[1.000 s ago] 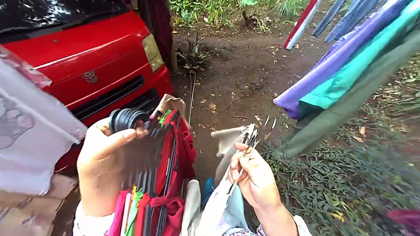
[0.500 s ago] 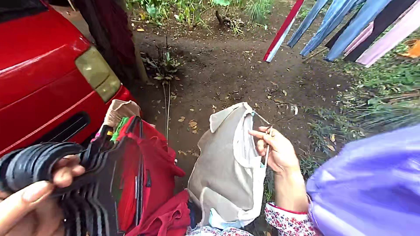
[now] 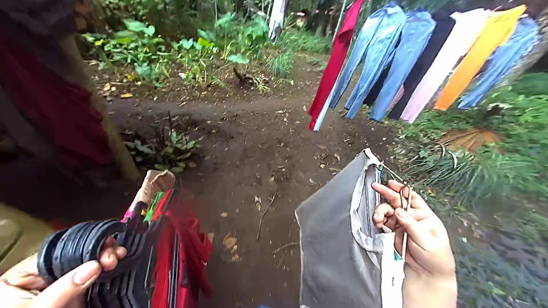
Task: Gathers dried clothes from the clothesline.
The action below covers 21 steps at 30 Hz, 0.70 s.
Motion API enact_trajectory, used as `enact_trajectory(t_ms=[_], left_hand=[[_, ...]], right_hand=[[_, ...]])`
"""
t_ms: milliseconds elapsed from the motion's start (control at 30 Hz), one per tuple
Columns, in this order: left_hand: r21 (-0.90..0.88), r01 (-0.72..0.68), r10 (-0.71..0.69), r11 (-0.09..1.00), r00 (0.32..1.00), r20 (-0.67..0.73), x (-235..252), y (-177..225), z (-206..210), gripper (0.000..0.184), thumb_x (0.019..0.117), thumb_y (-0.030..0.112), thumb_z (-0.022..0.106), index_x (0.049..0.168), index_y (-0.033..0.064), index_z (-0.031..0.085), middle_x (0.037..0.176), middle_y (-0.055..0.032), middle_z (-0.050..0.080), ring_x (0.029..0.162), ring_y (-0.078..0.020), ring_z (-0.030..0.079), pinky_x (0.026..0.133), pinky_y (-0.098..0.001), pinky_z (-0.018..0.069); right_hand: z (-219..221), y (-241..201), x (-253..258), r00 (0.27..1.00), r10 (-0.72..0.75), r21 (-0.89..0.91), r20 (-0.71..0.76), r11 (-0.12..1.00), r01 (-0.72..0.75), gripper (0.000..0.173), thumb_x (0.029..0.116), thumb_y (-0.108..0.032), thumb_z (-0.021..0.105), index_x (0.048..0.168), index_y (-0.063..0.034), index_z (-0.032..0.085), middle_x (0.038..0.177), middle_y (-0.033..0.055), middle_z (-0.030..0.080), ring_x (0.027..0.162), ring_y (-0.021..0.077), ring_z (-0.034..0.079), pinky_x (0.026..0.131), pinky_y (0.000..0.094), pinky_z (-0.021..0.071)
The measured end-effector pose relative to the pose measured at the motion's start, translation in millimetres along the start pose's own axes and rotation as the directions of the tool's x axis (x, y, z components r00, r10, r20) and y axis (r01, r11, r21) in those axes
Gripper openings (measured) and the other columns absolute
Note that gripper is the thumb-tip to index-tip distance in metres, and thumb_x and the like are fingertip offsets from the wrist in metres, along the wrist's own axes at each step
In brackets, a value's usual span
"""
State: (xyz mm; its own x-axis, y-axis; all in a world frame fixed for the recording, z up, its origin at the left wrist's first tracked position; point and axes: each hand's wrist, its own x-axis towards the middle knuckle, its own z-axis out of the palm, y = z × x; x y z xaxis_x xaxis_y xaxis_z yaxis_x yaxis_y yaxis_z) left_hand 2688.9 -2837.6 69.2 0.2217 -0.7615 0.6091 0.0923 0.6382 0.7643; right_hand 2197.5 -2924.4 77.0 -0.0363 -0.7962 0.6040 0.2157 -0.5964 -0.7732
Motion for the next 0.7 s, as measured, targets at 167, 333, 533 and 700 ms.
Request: enact_trajectory(t_ms=[167, 333, 533, 700], left_hand=[[-0.096, 0.021, -0.017, 0.995, 0.999, 0.034, 110, -87, -8, 0.017, 0.0861, 0.012, 0.075, 0.101, 0.0189, 0.079, 0.092, 0.0041, 0.078, 0.085, -0.0059, 0.073, 0.084, -0.0221, 0.059], [-0.097, 0.051, -0.047, 0.994, 0.998, 0.036, 222, -198, -21, 0.018, 0.0863, 0.01, 0.073, 0.1, 0.0189, 0.078, 0.09, 0.0045, 0.078, 0.083, -0.0058, 0.073, 0.082, -0.0229, 0.0593], [-0.065, 0.067, -0.066, 0.996, 0.998, 0.008, 395, -308, -30, 0.021, 0.086, 0.008, 0.071, 0.099, 0.023, 0.078, 0.09, 0.0073, 0.078, 0.083, -0.0041, 0.072, 0.082, -0.0226, 0.0596], [-0.13, 0.024, -0.02, 0.991, 0.999, 0.028, 507, -384, -53, 0.024, 0.0853, 0.005, 0.073, 0.108, 0.013, 0.072, 0.097, -0.0018, 0.075, 0.087, -0.0138, 0.072, 0.085, -0.0322, 0.0595]], right_hand=[[3, 66, 85, 0.991, -0.062, -0.104, -0.119, 0.993, 0.05, 0.037, 0.1027, -0.015, 0.056, 0.137, -0.0076, 0.043, 0.128, 0.0012, 0.072, 0.067, 0.0067, 0.071, 0.059, 0.0189, 0.0592], [-4, 139, 188, 0.966, -0.12, -0.274, -0.229, 0.96, 0.054, 0.031, 0.1033, -0.009, 0.043, 0.135, -0.0076, 0.042, 0.124, -0.0037, 0.073, 0.065, 0.0041, 0.069, 0.056, 0.0173, 0.0574], [0, 232, 343, 0.897, -0.197, -0.375, -0.396, 0.926, 0.038, 0.031, 0.1034, -0.002, 0.032, 0.133, -0.0073, 0.037, 0.114, -0.0065, 0.075, 0.063, 0.0028, 0.069, 0.054, 0.0168, 0.0569], [11, 309, 466, 0.834, -0.342, -0.478, -0.434, 0.872, 0.108, 0.032, 0.0994, 0.004, 0.036, 0.131, -0.0012, 0.039, 0.108, -0.0012, 0.076, 0.061, 0.0061, 0.069, 0.054, 0.0194, 0.0578]])
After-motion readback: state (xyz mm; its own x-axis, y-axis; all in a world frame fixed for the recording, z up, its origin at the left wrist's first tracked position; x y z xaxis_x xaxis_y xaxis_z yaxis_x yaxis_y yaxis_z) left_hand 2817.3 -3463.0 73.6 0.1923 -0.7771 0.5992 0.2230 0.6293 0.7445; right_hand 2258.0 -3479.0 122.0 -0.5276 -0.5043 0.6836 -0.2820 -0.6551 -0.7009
